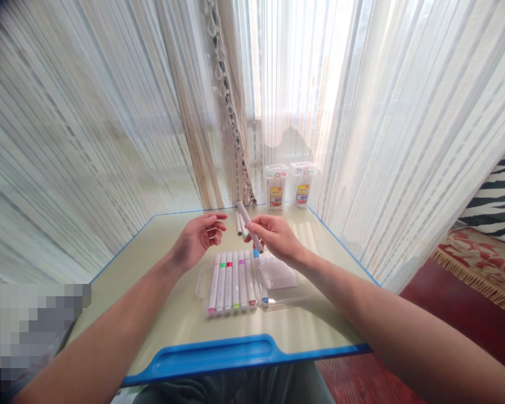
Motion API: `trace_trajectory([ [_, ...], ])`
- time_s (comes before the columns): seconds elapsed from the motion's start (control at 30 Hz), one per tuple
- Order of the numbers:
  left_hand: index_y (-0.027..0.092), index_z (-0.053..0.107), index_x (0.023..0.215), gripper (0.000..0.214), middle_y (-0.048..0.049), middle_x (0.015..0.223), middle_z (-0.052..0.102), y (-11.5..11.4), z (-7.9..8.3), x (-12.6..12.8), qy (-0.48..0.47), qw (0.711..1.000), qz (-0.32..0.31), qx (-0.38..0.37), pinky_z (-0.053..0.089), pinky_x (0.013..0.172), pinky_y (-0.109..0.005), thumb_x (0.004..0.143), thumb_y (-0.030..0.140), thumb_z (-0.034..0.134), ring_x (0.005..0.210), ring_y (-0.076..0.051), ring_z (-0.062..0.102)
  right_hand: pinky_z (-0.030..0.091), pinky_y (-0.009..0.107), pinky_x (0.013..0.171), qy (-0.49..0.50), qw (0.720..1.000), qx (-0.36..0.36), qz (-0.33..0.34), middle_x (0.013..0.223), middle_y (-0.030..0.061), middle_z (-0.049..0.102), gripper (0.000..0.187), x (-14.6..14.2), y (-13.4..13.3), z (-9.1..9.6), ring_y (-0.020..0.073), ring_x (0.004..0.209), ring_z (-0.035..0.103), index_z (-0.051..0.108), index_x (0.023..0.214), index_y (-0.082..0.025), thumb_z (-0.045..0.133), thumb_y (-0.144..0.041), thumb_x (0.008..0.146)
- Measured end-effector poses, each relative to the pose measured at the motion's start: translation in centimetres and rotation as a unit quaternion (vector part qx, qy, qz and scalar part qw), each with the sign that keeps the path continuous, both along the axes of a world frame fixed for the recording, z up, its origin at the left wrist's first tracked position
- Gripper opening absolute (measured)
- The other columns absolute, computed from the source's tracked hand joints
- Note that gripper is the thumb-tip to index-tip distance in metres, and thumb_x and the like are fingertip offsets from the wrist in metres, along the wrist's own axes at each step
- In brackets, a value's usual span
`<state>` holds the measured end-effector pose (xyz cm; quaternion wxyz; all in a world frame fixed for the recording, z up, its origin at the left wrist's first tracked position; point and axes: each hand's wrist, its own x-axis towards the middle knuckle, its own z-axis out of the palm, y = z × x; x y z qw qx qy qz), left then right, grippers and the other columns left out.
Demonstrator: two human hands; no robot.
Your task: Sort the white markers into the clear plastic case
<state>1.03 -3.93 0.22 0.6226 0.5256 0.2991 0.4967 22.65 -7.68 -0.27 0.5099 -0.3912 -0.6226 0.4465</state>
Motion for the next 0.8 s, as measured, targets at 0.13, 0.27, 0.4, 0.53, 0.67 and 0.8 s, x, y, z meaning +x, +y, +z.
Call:
trace_trajectory([
  [0.13,0.012,0.076,0.096,0.029,-0.0040,0.077,0.069,-0.3,0.1,0.2,0.020,1.000,-0.008,0.012,0.041,0.055,-0.025,0.078,0.034,0.077,0.056,-0.009,0.053,0.048,0.024,0.051,0.023,0.999,-0.033,0.013,0.070,0.0083,0.074,0.038,0.0,-0.1,0.1,0.0163,0.061,0.067,0.069,0.081,-0.014,0.077,-0.051,0.078],
  [0.27,0.013,0.076,0.096,0.028,-0.0037,0.076,0.069,-0.5,0.2,0.4,0.033,0.999,-0.009,0.023,0.041,0.055,-0.024,0.077,0.034,0.080,0.056,-0.008,0.053,0.049,0.025,0.054,0.039,0.997,-0.052,0.036,0.067,0.0063,0.072,0.034,0.0,-0.3,0.1,0.0194,0.068,0.071,0.066,0.079,-0.015,0.078,-0.047,0.077],
  [0.4,0.014,0.076,0.096,0.029,-0.0036,0.077,0.070,-0.7,0.3,0.6,0.037,0.999,-0.013,0.035,0.040,0.056,-0.024,0.075,0.033,0.083,0.055,-0.007,0.052,0.048,0.026,0.053,-0.025,0.999,0.026,0.034,0.073,0.0068,0.073,0.030,-0.1,-0.6,0.0,0.0169,0.064,0.068,0.064,0.082,-0.016,0.077,-0.044,0.080],
  [0.53,0.017,0.077,0.092,0.030,-0.0015,0.074,0.069,-1.3,0.5,0.7,0.003,0.996,-0.051,0.070,0.040,0.057,-0.023,0.068,0.030,0.090,0.056,-0.007,0.052,0.052,0.027,0.063,-0.164,0.963,0.208,-0.045,0.080,0.0047,0.073,0.014,-0.2,-0.9,-0.2,0.0165,0.071,0.067,0.068,0.089,-0.017,0.074,-0.030,0.086],
  [0.67,0.019,0.079,0.090,0.030,-0.0003,0.069,0.068,-1.7,0.5,0.7,-0.019,0.991,-0.095,0.091,0.039,0.057,-0.024,0.065,0.025,0.093,0.058,-0.008,0.053,0.054,0.028,0.065,-0.198,0.933,0.291,-0.078,0.081,0.0044,0.073,0.010,0.0,-0.9,-0.3,0.0169,0.073,0.067,0.069,0.093,-0.018,0.069,-0.028,0.091],
  [0.8,0.018,0.081,0.093,0.028,-0.0032,0.075,0.071,-1.9,0.5,0.7,-0.008,0.988,-0.114,0.103,0.039,0.058,-0.024,0.068,0.025,0.091,0.062,-0.008,0.053,0.056,0.029,0.068,-0.199,0.921,0.323,-0.085,0.083,0.0049,0.074,0.011,-0.1,-0.9,-0.4,0.0171,0.074,0.068,0.070,0.093,-0.018,0.070,-0.029,0.092],
])
